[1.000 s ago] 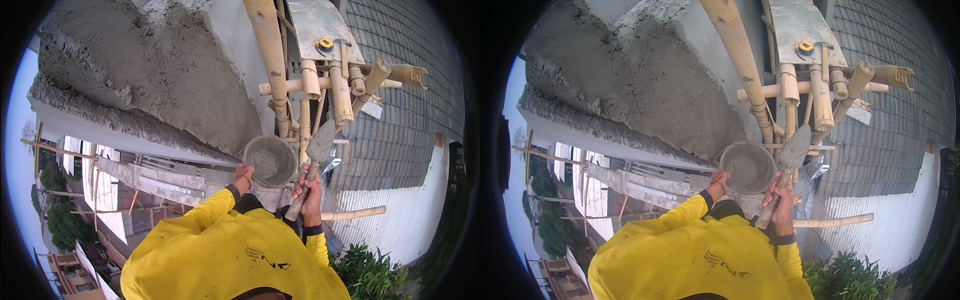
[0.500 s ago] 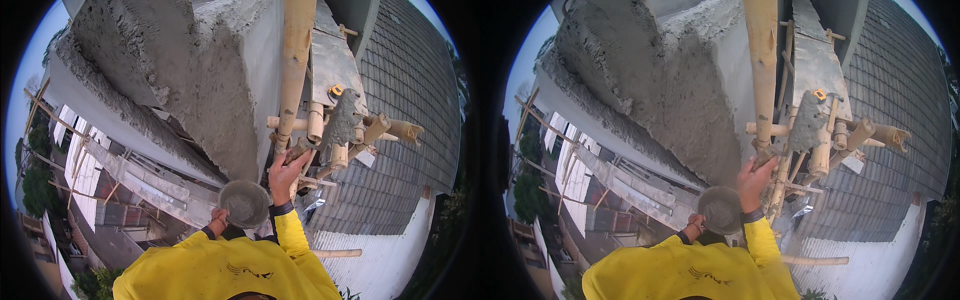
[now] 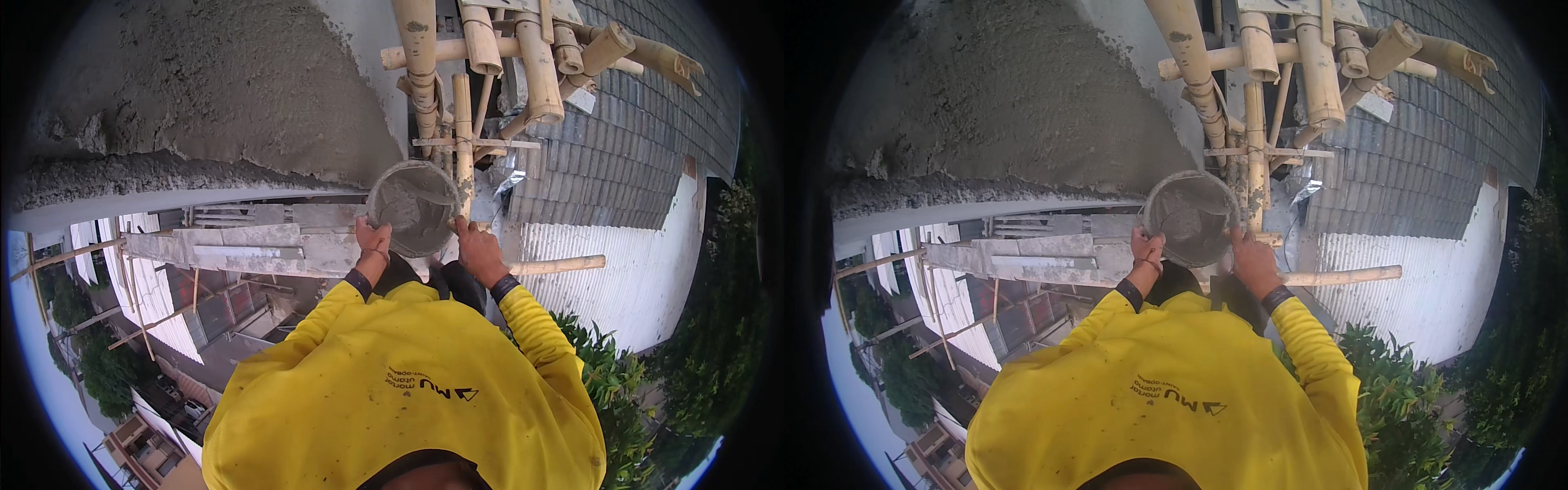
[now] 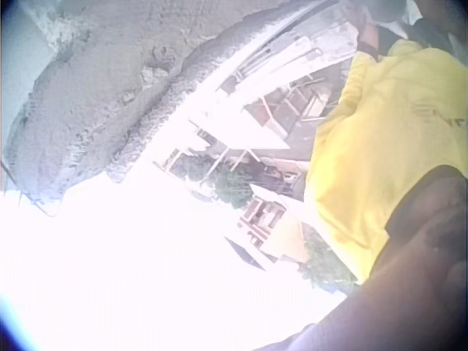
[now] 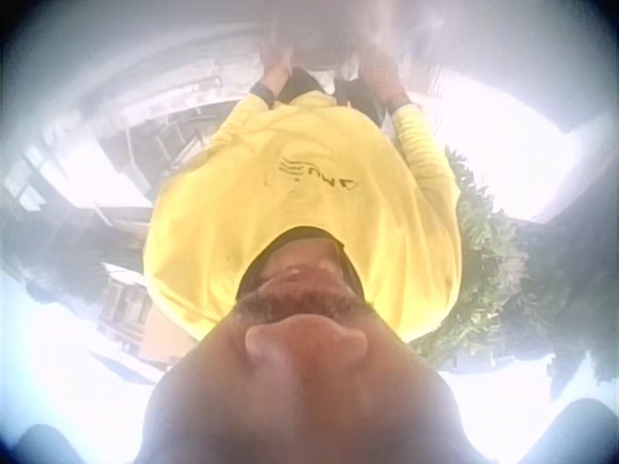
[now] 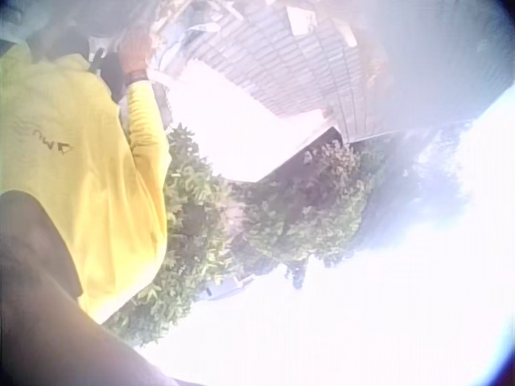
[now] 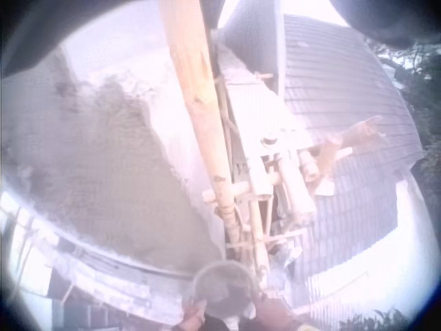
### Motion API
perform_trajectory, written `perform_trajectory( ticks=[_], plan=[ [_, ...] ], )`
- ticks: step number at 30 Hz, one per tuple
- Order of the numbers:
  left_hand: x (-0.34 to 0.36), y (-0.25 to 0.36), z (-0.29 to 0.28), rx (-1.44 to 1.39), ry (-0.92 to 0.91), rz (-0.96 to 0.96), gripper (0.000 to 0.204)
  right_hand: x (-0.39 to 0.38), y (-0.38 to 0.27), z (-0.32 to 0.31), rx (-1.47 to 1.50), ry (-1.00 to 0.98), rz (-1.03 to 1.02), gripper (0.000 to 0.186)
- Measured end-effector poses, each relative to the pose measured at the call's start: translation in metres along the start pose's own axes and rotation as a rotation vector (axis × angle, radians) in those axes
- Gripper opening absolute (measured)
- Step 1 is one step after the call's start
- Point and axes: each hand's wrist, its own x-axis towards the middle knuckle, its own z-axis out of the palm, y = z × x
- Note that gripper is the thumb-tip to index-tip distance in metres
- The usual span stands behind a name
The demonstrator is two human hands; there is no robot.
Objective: The person scoops wet cement from a bucket with a trowel and applies it to a vertical wall surface. They repeatedly smooth and level the applied cement using the trowel and a straightedge, working on a section of the wall while standing on bamboo scaffolding.
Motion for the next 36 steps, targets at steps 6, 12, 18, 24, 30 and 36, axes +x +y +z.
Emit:
perform_trajectory(
  ticks=[6,12,18,24,30,36],
  plan=[
    [-0.011,0.087,0.024,0.146,-0.084,0.366,0.060,0.066,-0.026,0.027,-0.104,0.073,0.206,0.049],
    [-0.009,0.134,0.008,0.071,-0.307,0.459,0.068,0.065,0.013,-0.009,0.946,-0.649,0.257,0.031],
    [0.019,0.140,-0.002,-0.070,-0.279,0.401,0.052,0.047,0.000,-0.007,1.745,-0.969,0.239,0.028],
    [0.042,0.121,0.006,-0.137,-0.134,-0.084,0.048,0.010,-0.018,-0.031,1.973,-0.681,0.237,0.031],
    [0.068,0.073,0.035,-0.094,0.154,-0.182,0.074,-0.010,-0.048,-0.093,2.422,-0.318,-0.047,0.050],
    [0.078,0.031,0.005,-0.014,0.089,-0.177,0.074,-0.018,-0.073,-0.194,2.159,0.697,-0.242,0.066]
  ],
)
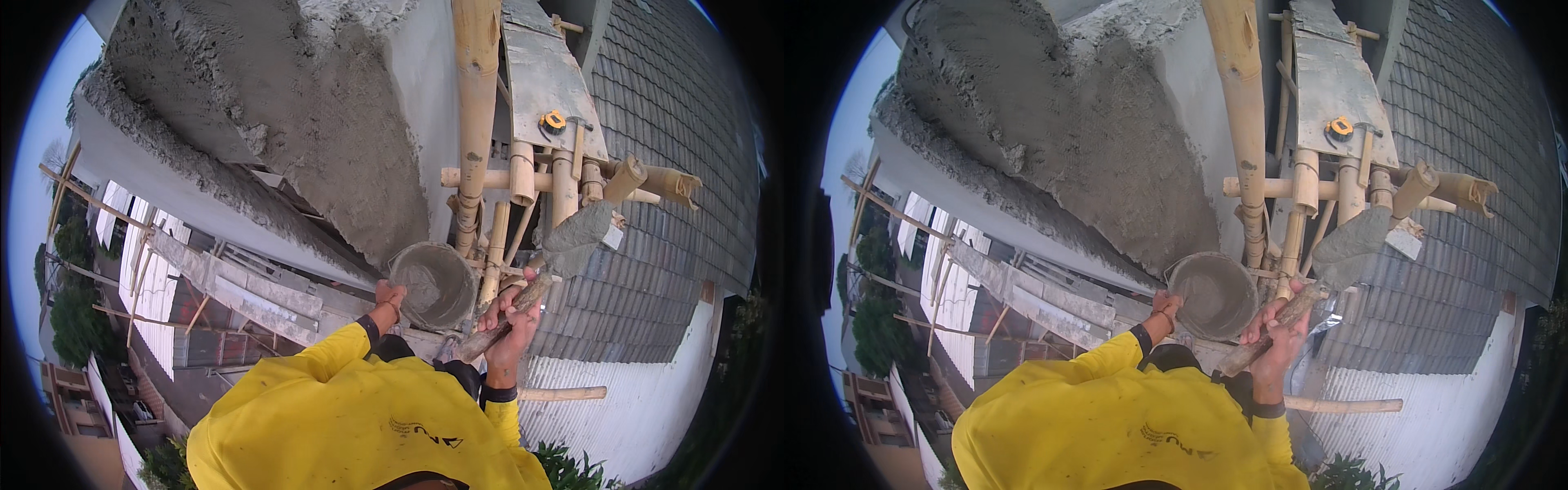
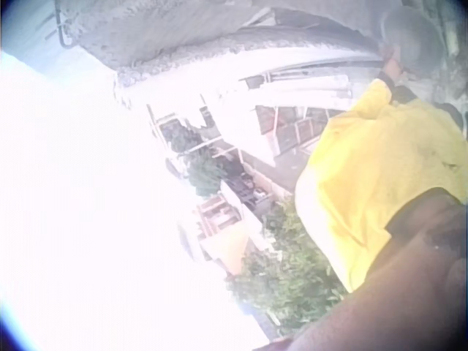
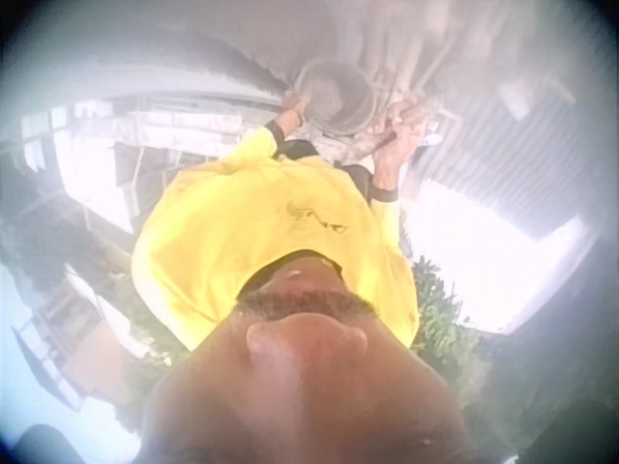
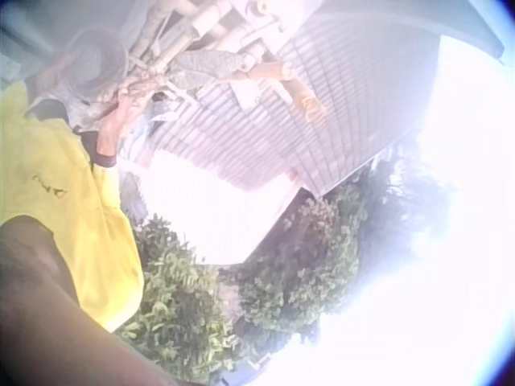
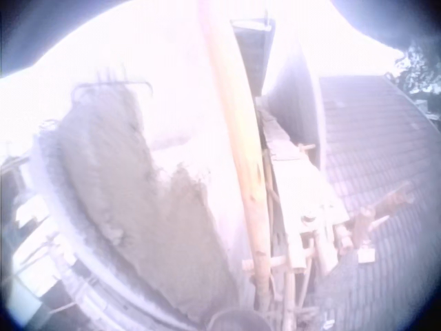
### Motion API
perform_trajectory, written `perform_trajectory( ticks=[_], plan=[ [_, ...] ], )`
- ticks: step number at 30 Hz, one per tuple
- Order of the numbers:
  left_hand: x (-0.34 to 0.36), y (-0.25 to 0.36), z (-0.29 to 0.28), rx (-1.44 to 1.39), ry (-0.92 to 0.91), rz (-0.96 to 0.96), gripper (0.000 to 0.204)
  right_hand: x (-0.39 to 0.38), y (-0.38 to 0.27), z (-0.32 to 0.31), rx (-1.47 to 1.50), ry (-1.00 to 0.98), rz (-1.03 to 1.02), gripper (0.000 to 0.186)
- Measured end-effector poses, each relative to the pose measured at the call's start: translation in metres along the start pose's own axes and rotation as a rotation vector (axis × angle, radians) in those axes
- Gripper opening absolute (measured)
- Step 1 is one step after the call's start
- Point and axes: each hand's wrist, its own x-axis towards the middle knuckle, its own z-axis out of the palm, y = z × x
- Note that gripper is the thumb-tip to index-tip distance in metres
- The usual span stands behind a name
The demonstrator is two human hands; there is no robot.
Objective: The person scoops wet cement from a bucket with a trowel and applies it to a vertical wall surface. They repeatedly smooth and level the applied cement using the trowel and a straightedge, working on a section of the wall while standing on bamboo scaffolding.
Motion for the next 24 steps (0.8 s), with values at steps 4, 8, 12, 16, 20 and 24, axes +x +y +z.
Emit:
perform_trajectory(
  ticks=[4,8,12,16,20,24],
  plan=[
    [-0.022,-0.009,-0.028,0.050,0.024,-0.022,0.073,0.034,-0.028,0.046,-0.247,0.246,-0.507,0.069],
    [-0.053,-0.021,-0.052,-0.125,0.059,-0.151,0.068,0.068,-0.014,0.081,-0.376,0.367,-0.761,0.071],
    [-0.070,-0.045,-0.072,-0.405,-0.057,-0.201,0.046,0.070,0.048,0.085,-0.887,0.076,-0.734,0.063],
    [-0.081,-0.067,-0.063,-0.308,0.115,-0.158,0.047,-0.002,0.025,-0.024,-1.611,-0.876,-0.023,0.063],
    [-0.086,-0.073,-0.048,-0.198,0.038,-0.136,0.034,-0.038,0.005,-0.137,-1.779,-0.634,0.171,0.061],
    [-0.086,-0.051,-0.030,-0.123,0.030,0.085,0.036,-0.035,0.045,-0.179,-1.999,-0.811,0.309,0.061]
  ],
)
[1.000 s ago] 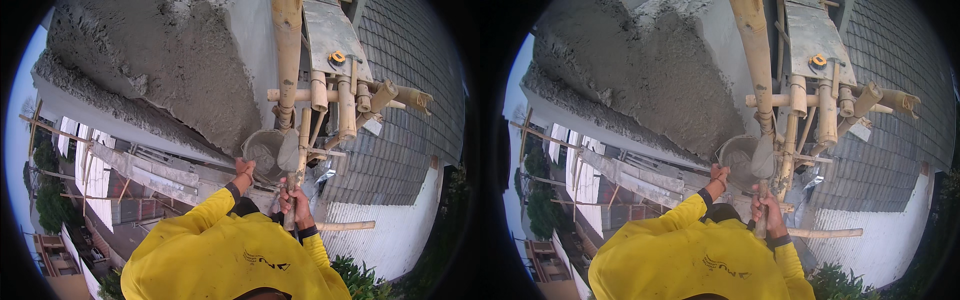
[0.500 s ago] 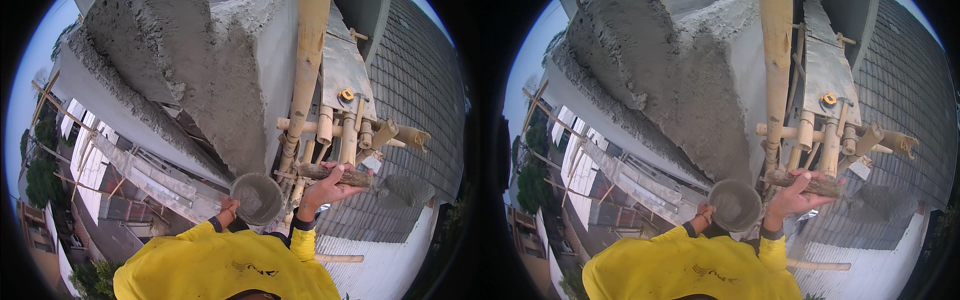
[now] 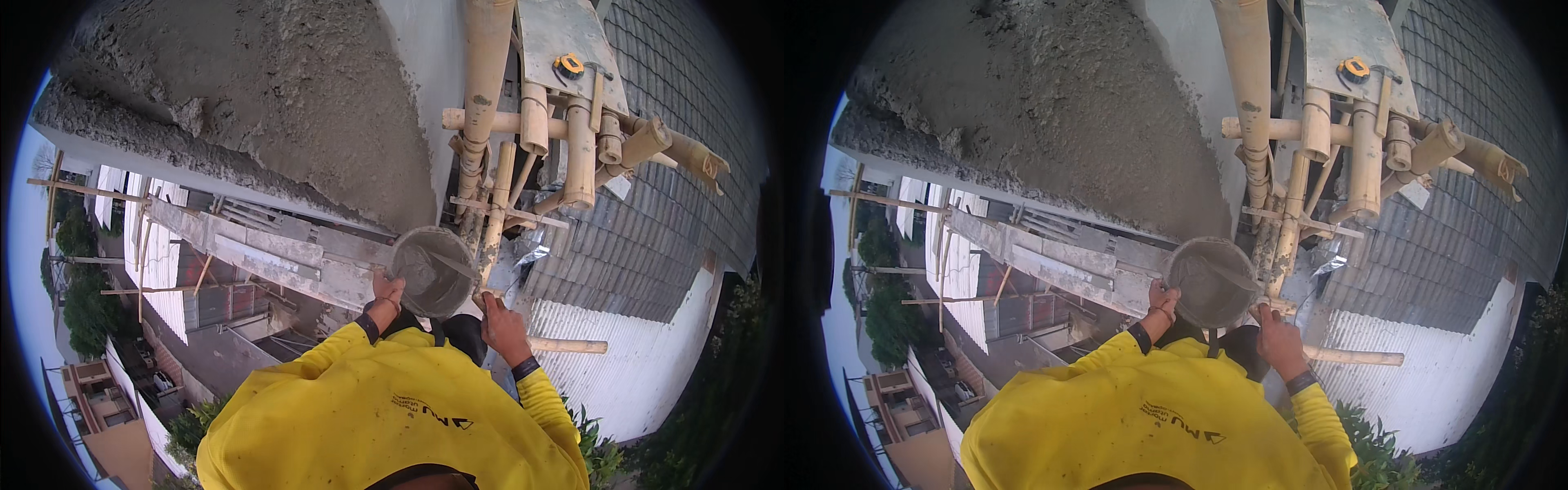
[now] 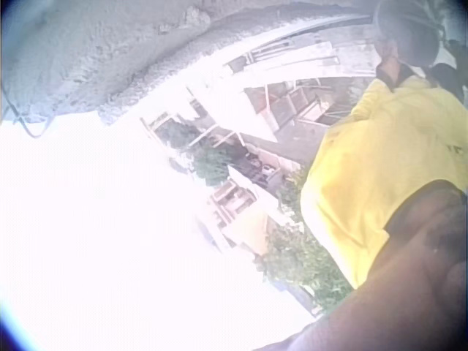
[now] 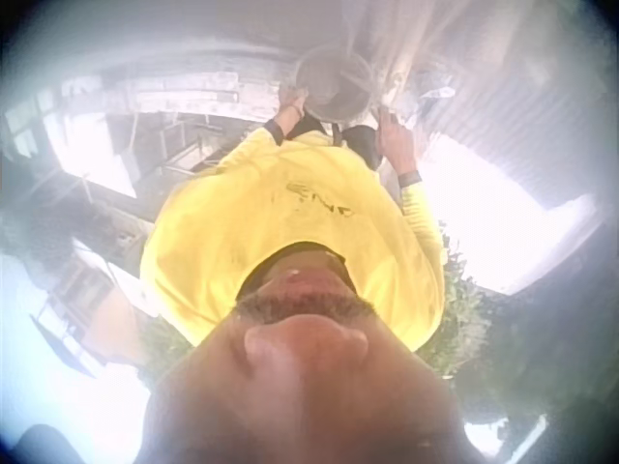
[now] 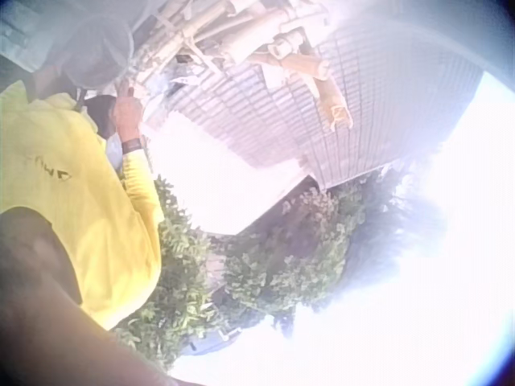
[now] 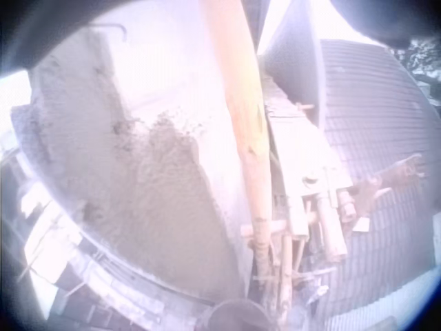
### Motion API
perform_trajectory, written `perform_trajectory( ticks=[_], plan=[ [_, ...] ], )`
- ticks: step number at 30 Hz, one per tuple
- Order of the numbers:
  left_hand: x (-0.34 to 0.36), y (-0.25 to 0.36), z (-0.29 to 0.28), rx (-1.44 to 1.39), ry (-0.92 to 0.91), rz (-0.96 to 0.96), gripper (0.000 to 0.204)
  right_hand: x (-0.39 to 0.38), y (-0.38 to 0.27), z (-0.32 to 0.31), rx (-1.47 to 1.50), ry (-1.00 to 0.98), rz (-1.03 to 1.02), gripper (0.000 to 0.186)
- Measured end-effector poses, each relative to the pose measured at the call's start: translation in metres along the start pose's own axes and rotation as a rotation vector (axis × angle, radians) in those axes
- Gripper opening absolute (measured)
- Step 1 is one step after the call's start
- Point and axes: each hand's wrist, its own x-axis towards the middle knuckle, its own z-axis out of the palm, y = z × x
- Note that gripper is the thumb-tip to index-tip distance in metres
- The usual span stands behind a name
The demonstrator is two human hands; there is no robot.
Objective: The person scoops wet cement from a bucket with a trowel and applies it to a vertical wall surface. They repeatedly smooth and level the applied cement using the trowel and a straightedge, working on a section of the wall while standing on bamboo scaffolding.
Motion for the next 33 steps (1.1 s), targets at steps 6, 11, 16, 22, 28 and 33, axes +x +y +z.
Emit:
perform_trajectory(
  ticks=[6,11,16,22,28,33],
  plan=[
    [-0.003,0.058,0.028,0.059,-0.249,0.149,0.053,0.084,-0.034,0.054,-0.286,0.186,0.086,0.055],
    [0.010,0.094,0.035,-0.018,-0.238,0.220,0.042,0.083,-0.037,0.040,-0.204,-0.187,-0.020,0.054],
    [-0.004,0.113,0.043,0.058,-0.232,0.509,0.041,0.099,-0.037,0.032,0.034,0.145,0.153,0.056],
    [-0.004,0.156,0.047,0.013,-0.418,0.607,0.039,0.112,-0.022,0.027,0.212,-0.098,0.042,0.057],
    [0.013,0.182,0.037,-0.196,-0.561,0.316,0.035,0.082,-0.046,-0.007,0.100,0.142,0.144,0.055],
    [0.014,0.194,0.049,-0.116,-0.533,0.252,0.036,0.067,-0.054,-0.019,-0.272,0.179,0.208,0.058]
  ],
)
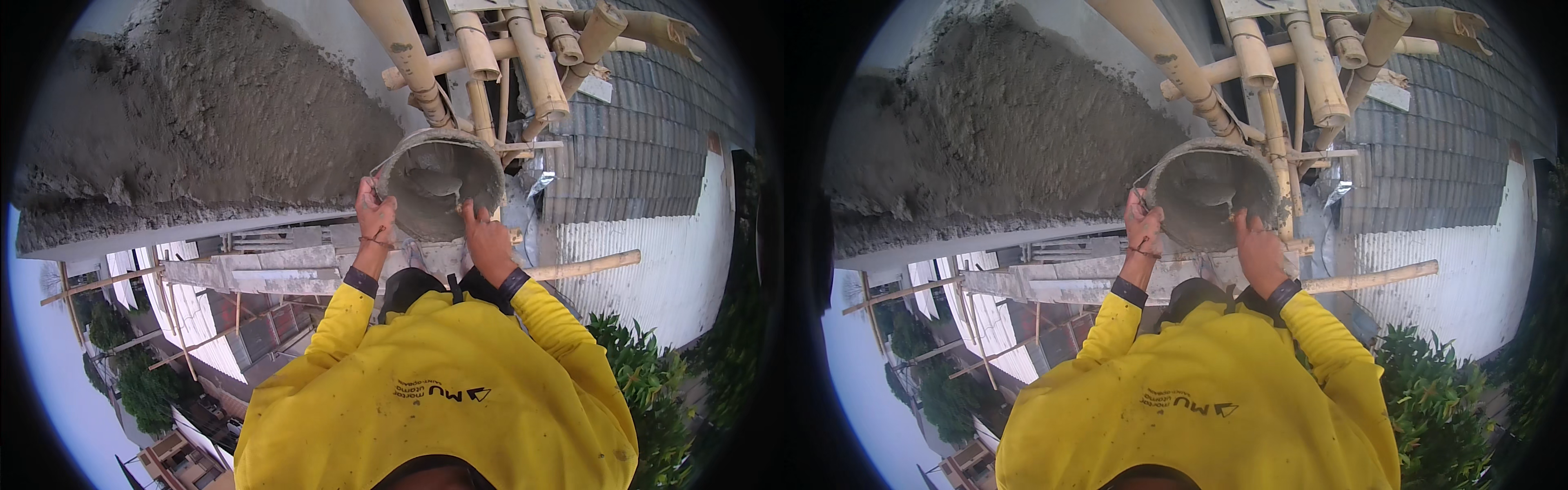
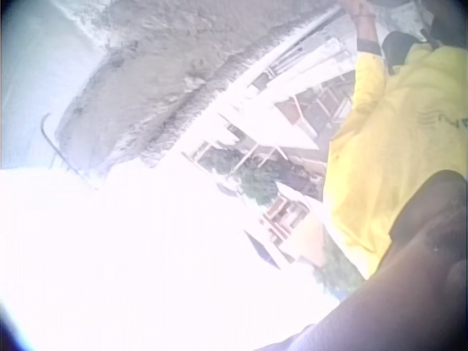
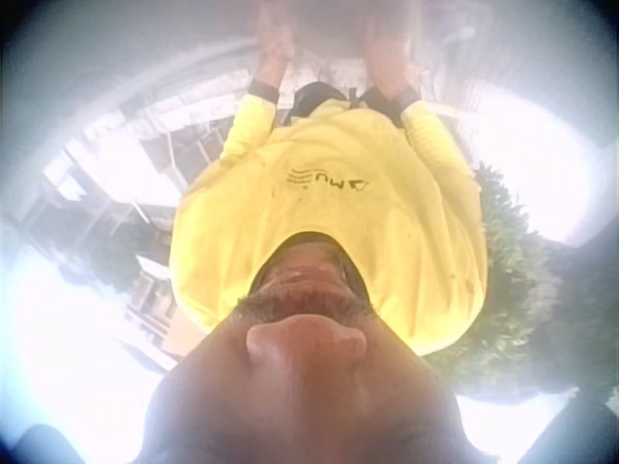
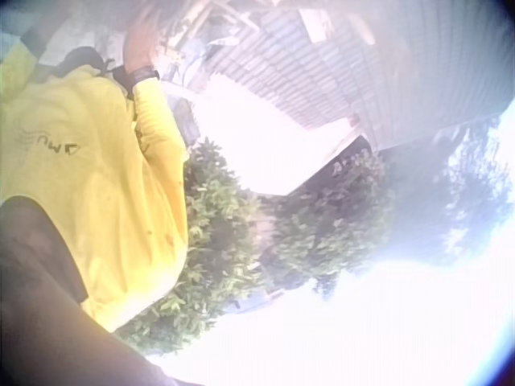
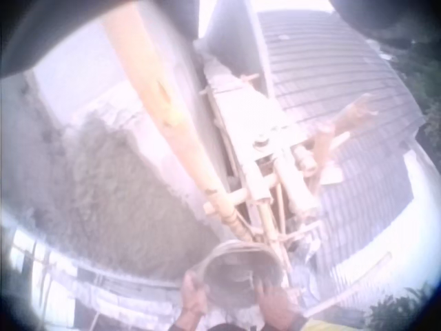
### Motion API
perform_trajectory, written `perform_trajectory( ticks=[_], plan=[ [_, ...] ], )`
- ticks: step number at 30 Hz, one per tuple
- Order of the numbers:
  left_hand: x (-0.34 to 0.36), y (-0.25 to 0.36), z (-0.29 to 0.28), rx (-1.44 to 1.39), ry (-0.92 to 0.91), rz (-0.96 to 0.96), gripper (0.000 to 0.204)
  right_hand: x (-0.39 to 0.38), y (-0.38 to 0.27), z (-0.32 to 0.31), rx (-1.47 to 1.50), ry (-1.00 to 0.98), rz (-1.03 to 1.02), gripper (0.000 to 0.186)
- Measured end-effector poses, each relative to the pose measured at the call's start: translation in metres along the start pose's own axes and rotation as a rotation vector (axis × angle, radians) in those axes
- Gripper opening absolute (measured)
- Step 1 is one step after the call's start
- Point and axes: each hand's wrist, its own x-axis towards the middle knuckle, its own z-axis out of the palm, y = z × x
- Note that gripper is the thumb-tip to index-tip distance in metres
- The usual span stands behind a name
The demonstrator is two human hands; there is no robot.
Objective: The person scoops wet cement from a bucket with a trowel and applies it to a vertical wall surface. They repeatedly smooth and level the applied cement using the trowel and a straightedge, working on a section of the wall while standing on bamboo scaffolding.
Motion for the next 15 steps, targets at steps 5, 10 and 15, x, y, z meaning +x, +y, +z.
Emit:
perform_trajectory(
  ticks=[5,10,15],
  plan=[
    [0.001,0.007,0.013,0.013,-0.010,0.183,0.034,0.004,0.019,0.009,0.061,0.196,0.030,0.059],
    [0.000,0.012,0.017,0.083,0.012,0.160,0.032,0.005,0.023,0.013,0.002,-0.026,-0.083,0.058],
    [-0.002,0.005,0.023,0.031,-0.026,0.247,0.035,0.005,0.001,0.007,0.114,0.187,-0.011,0.062]
  ],
)
